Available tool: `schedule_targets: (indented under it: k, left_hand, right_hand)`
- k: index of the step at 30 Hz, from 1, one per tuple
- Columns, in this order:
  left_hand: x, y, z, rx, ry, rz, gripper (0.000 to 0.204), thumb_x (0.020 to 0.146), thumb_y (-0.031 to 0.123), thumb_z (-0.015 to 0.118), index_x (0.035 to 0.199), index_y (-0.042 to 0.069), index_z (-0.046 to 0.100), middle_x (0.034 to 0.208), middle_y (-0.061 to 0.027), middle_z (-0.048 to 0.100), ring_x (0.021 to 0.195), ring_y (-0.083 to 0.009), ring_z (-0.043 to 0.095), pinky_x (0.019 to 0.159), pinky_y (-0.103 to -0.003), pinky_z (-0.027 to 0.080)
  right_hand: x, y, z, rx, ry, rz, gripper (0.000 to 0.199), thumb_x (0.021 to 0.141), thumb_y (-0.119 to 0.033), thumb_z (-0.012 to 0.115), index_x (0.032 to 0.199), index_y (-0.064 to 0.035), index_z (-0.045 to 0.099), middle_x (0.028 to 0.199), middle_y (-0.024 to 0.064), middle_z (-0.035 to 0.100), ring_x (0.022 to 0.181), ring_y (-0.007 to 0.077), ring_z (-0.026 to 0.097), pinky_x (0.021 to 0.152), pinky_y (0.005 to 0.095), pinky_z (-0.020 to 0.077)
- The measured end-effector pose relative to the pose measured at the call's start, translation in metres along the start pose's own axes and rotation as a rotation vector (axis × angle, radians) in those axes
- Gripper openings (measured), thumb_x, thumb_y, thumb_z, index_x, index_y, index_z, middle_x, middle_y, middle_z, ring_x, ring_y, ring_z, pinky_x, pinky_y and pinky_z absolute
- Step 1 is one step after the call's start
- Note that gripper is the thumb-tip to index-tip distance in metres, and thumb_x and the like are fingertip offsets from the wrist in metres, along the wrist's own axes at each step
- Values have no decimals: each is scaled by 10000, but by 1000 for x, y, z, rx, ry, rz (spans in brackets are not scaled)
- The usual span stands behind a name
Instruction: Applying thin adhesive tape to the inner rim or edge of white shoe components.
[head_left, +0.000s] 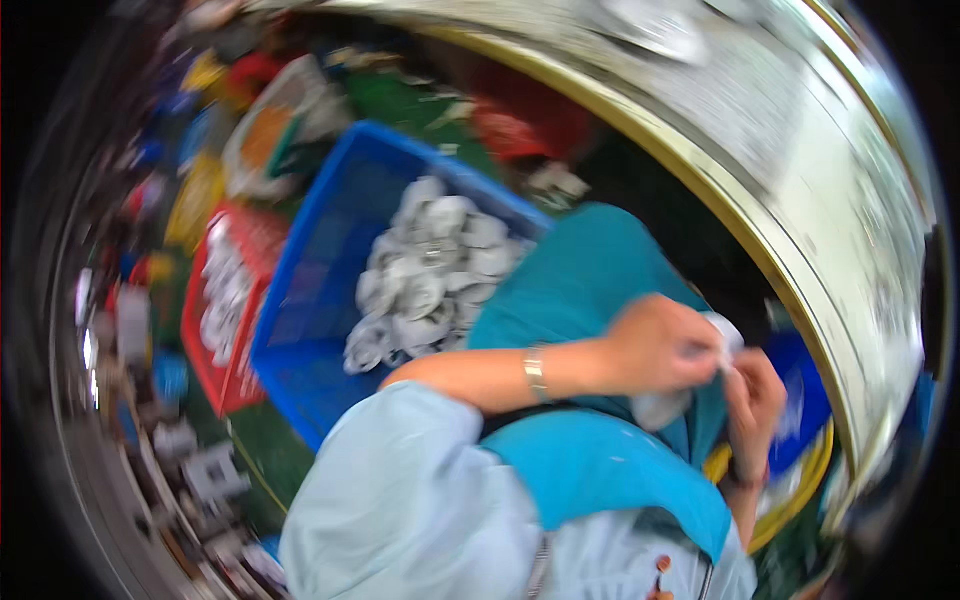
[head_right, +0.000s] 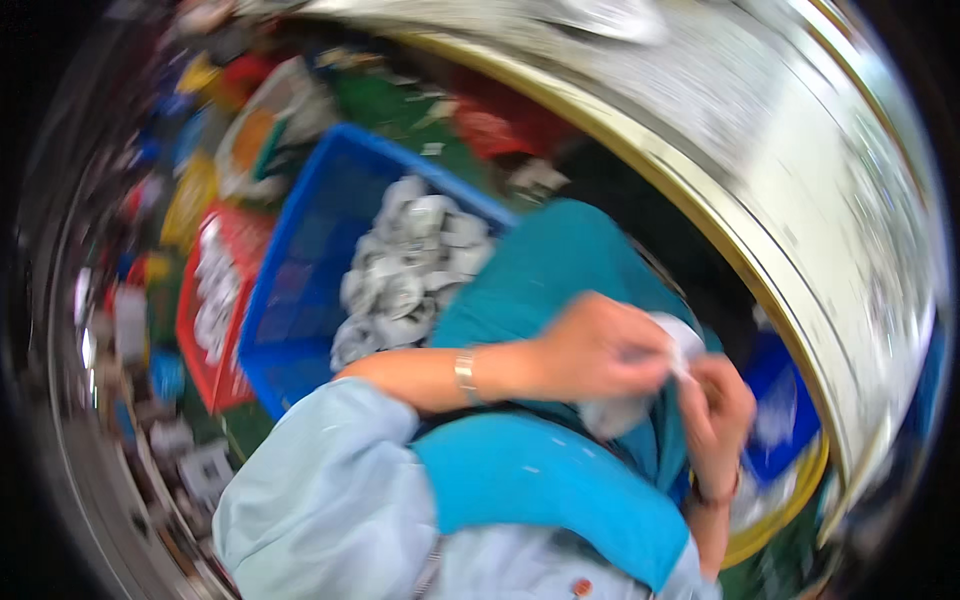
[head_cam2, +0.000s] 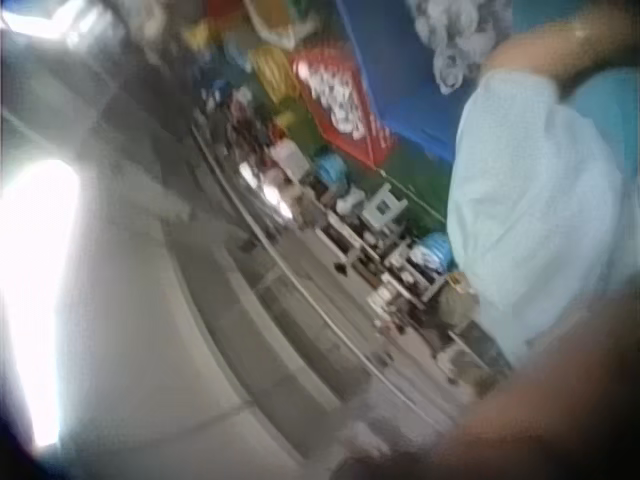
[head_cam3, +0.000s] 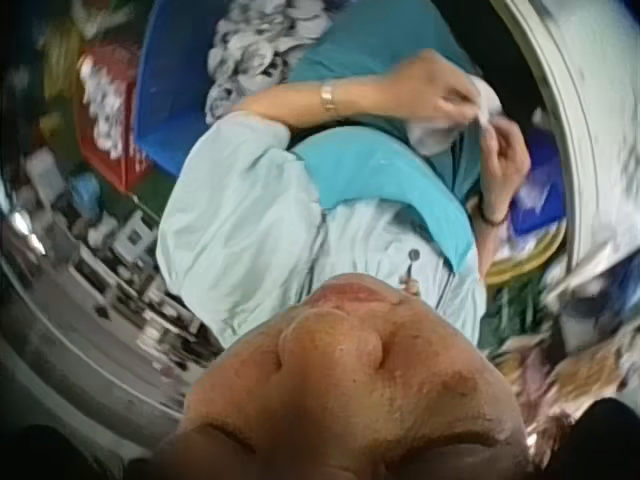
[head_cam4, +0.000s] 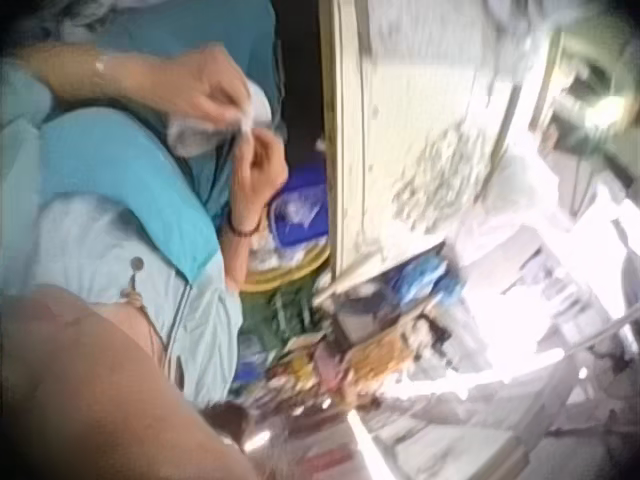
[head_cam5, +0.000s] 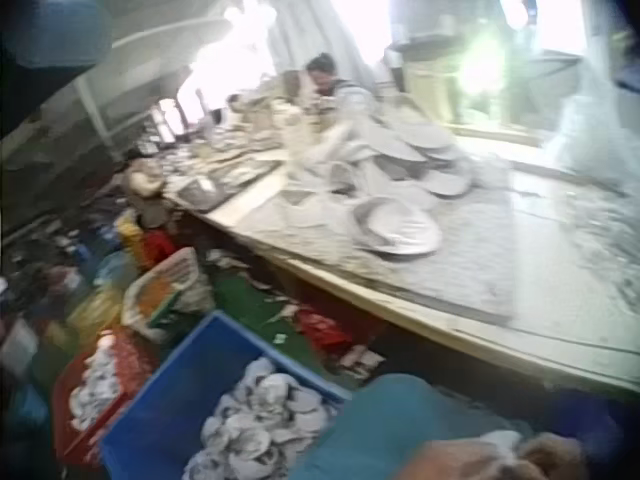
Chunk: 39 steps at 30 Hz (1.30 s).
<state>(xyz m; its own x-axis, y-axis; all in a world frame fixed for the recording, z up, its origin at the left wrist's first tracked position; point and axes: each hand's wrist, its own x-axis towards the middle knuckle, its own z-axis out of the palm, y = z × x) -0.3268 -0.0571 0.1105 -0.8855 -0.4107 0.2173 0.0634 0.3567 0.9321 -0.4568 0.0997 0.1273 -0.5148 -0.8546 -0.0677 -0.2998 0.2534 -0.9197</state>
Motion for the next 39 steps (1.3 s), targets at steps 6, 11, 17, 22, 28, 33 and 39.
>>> schedule_targets:
  k: [6,11,17,22,28,33,39]
  left_hand:
    - [-14,-4,-17,-132,37,-139,344,791,-28,660,1132,10,630,997,-85,684,855,-130,648,719,-258,532]
    - [4,0,-7,-361,86,-302,427,792,30,655,1201,-37,551,1030,-71,649,937,-122,613,806,-250,495]
    - [3,-15,-18,-452,-173,-530,378,761,116,632,1094,-52,573,967,-72,636,848,-93,585,759,-230,469]
    - [1,-16,-17,-513,-160,-578,404,760,140,622,1109,-52,555,972,-67,623,857,-94,578,763,-229,464]
    - [1,-19,-20,-560,-169,-553,434,752,178,634,1115,-41,542,980,-59,615,873,-92,569,782,-234,456]
    - [0,-19,-21,-558,-181,-502,444,731,196,664,1098,-25,549,962,-49,611,859,-89,561,778,-231,453]
    - [3,-14,-19,-472,-191,-490,483,697,222,760,1079,-2,568,945,-37,614,855,-87,563,763,-238,466]
  right_hand:
    - [15,1,3,320,0,103,101,819,-66,654,799,-3,578,646,-29,556,562,-11,431,471,172,325]
    - [12,9,4,324,-18,109,113,820,-78,659,776,-11,579,642,-36,559,556,-14,441,467,172,333]
    - [7,8,11,382,-72,134,124,822,-81,652,761,-7,574,634,-29,557,561,-3,456,479,178,353]
    - [8,11,22,383,-98,75,114,820,-68,647,764,-1,573,643,-23,571,563,2,474,485,181,373]
    - [10,9,30,312,-80,49,110,811,-62,655,770,3,576,649,9,602,577,22,531,507,191,420]
    - [9,8,32,217,-36,-1,106,810,-52,659,777,9,579,635,15,604,571,30,543,500,198,426]
    - [8,7,34,351,-42,95,108,815,-42,658,774,16,577,641,20,610,590,30,554,506,198,434]
